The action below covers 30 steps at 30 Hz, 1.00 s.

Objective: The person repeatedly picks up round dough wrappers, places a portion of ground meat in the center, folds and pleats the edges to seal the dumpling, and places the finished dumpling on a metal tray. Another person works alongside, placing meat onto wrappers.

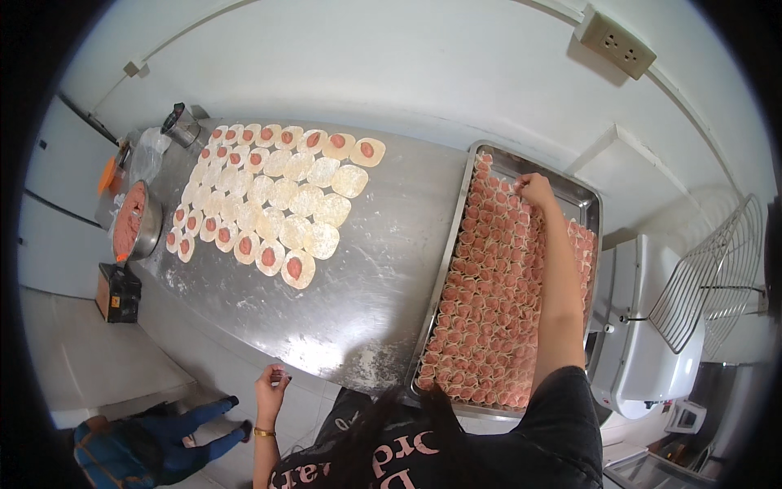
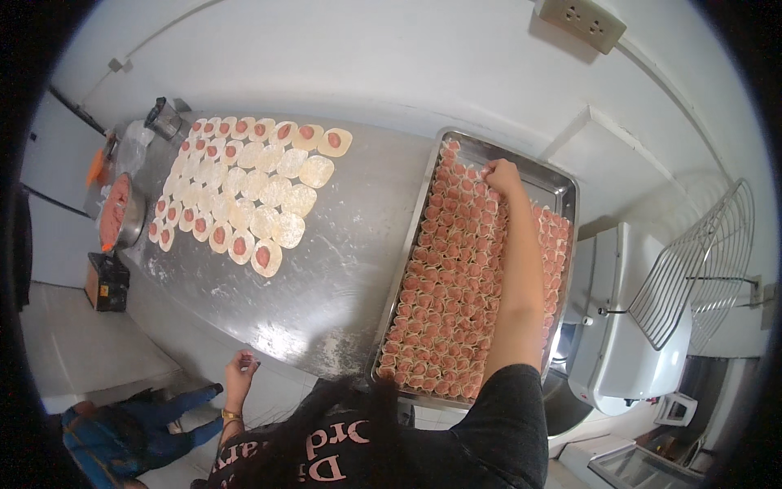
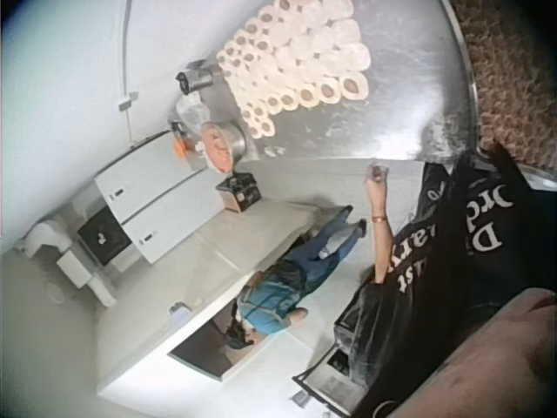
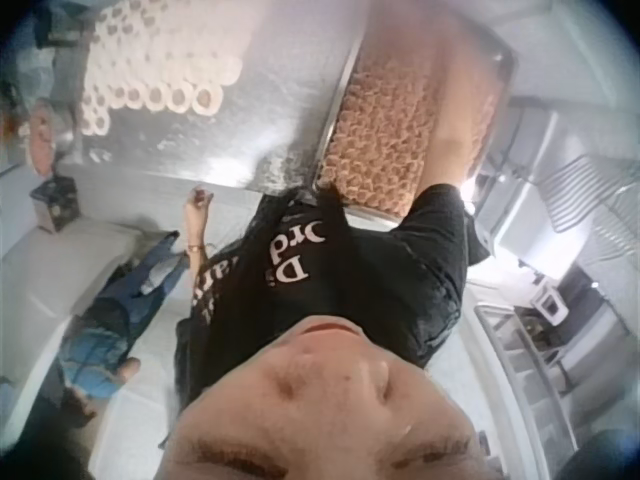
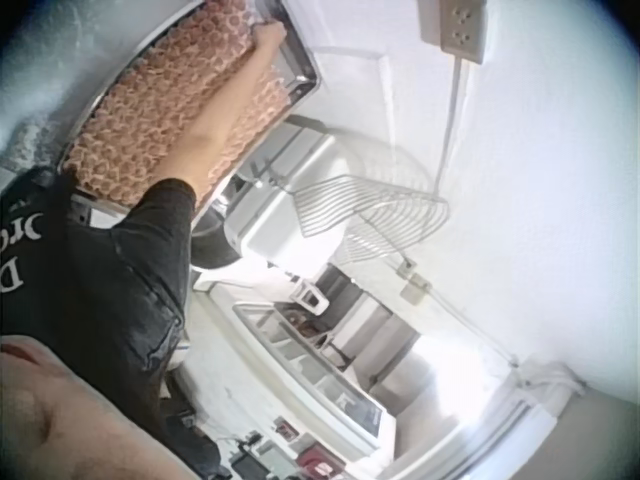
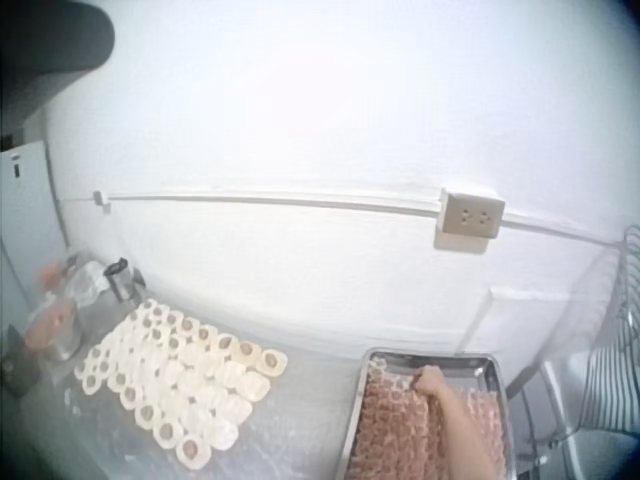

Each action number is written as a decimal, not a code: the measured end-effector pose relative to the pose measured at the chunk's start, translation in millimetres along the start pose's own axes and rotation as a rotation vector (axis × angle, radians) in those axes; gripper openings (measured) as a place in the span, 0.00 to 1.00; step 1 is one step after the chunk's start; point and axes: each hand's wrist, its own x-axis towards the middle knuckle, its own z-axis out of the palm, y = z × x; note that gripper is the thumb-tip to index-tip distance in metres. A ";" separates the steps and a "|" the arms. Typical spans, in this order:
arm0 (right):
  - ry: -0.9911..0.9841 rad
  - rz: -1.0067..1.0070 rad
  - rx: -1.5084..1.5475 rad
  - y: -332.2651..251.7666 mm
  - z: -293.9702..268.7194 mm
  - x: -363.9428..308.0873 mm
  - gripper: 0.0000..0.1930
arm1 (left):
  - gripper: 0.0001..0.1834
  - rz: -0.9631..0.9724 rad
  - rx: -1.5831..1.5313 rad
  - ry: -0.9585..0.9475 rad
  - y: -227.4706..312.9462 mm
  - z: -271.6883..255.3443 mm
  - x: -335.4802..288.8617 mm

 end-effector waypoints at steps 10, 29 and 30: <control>0.010 -0.030 0.095 3.6 4.0 -4.9 0.15 | 0.08 0.043 0.071 -0.020 20.3 10.1 5.3; 0.117 -0.390 0.612 -244.3 83.5 -40.3 0.13 | 0.16 -0.114 0.144 0.155 -86.7 -81.6 -20.3; 0.043 -0.499 0.699 -294.8 99.0 -62.8 0.12 | 0.16 -0.100 0.163 0.187 -103.0 -91.3 -24.2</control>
